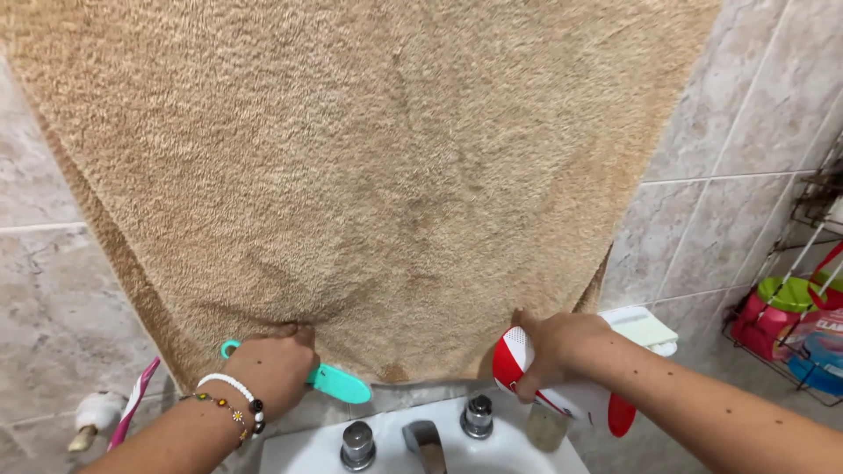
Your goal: Cleaning a bathroom sink and faucet using a brush and cleaning liquid.
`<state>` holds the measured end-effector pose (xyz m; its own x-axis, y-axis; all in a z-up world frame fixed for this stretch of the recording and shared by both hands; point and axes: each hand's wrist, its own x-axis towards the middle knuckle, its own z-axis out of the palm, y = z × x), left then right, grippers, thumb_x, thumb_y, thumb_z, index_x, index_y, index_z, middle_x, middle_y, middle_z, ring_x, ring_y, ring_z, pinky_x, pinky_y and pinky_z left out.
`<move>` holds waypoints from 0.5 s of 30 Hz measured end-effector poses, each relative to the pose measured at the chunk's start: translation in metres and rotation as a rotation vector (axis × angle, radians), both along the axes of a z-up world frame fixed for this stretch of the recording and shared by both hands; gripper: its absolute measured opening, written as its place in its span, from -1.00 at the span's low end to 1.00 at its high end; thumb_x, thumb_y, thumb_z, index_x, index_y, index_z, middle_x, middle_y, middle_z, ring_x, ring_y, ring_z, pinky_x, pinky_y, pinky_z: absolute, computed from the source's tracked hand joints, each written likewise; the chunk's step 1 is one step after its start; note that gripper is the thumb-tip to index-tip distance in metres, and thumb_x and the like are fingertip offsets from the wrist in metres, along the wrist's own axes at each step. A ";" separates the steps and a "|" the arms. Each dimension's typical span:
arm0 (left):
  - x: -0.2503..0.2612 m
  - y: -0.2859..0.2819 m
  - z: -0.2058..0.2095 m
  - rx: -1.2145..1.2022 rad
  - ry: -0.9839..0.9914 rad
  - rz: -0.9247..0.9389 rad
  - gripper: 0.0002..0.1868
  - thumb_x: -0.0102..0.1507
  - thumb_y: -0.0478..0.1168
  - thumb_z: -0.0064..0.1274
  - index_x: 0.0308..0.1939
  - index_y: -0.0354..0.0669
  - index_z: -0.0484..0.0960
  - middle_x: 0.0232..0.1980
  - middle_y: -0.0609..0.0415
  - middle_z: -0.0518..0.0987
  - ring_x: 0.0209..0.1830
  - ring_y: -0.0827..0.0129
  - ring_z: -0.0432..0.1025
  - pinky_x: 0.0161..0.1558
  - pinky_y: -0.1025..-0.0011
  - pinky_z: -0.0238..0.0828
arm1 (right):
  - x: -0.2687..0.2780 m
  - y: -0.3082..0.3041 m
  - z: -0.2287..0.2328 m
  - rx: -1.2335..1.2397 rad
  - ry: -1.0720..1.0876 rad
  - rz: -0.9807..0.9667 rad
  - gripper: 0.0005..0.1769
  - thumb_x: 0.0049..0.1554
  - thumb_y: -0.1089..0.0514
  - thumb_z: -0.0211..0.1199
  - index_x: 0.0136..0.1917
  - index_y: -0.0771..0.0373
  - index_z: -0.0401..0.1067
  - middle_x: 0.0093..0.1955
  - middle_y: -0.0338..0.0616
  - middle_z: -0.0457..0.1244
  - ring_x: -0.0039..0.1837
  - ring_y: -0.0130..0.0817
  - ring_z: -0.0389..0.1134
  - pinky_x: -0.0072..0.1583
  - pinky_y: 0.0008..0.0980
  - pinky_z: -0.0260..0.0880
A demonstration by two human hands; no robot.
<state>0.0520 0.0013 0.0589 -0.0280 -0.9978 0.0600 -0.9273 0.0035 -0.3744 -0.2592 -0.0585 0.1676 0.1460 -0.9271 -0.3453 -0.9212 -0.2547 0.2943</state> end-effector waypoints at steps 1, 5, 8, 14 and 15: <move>-0.001 -0.001 0.002 -0.006 -0.003 -0.002 -0.84 0.10 -0.18 -0.14 -0.31 -0.01 0.55 -0.12 0.08 0.39 -0.09 0.17 0.36 -0.31 0.10 0.45 | -0.002 0.001 0.002 -0.006 -0.003 -0.002 0.16 -0.32 -0.34 0.26 0.44 -0.32 -0.28 0.19 -0.21 0.22 0.20 -0.23 0.27 0.04 -0.34 0.32; 0.001 -0.002 0.004 0.047 -0.010 0.021 -0.78 0.08 -0.27 -0.16 -0.24 -0.01 0.55 -0.06 0.08 0.39 -0.07 0.20 0.38 -0.25 0.10 0.45 | -0.009 0.005 0.009 -0.011 0.032 0.026 0.21 -0.30 -0.37 0.23 0.46 -0.35 -0.38 0.21 -0.22 0.20 0.22 -0.27 0.26 0.03 -0.37 0.32; 0.007 -0.006 -0.005 0.009 -0.045 0.005 -0.75 0.07 -0.31 -0.19 -0.20 -0.08 0.51 -0.08 0.05 0.42 -0.06 0.19 0.38 -0.19 0.10 0.43 | -0.014 0.008 0.014 -0.005 0.038 0.019 0.22 -0.31 -0.37 0.23 0.46 -0.40 -0.40 0.17 -0.20 0.22 0.20 -0.26 0.26 0.00 -0.38 0.31; 0.010 -0.008 -0.008 -0.007 -0.180 -0.026 -0.64 0.09 -0.32 -0.21 -0.03 -0.25 0.40 0.00 -0.01 0.41 0.03 0.12 0.33 -0.04 0.02 0.30 | -0.029 0.005 0.005 0.027 0.036 0.026 0.20 -0.31 -0.38 0.22 0.46 -0.42 -0.39 0.19 -0.13 0.18 0.18 -0.23 0.27 -0.01 -0.34 0.30; 0.008 -0.006 -0.007 0.008 -0.199 -0.028 -0.64 0.09 -0.33 -0.21 -0.02 -0.26 0.40 0.01 -0.03 0.41 0.03 0.13 0.32 -0.04 0.06 0.29 | -0.031 0.004 0.002 0.052 0.040 0.057 0.22 -0.28 -0.38 0.23 0.47 -0.36 -0.43 0.27 -0.09 0.14 0.24 -0.19 0.24 0.05 -0.30 0.32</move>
<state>0.0599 -0.0050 0.0521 -0.0662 -0.9969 0.0429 -0.8346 0.0318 -0.5499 -0.2907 -0.0545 0.1692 0.1837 -0.8980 -0.3998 -0.8925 -0.3228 0.3151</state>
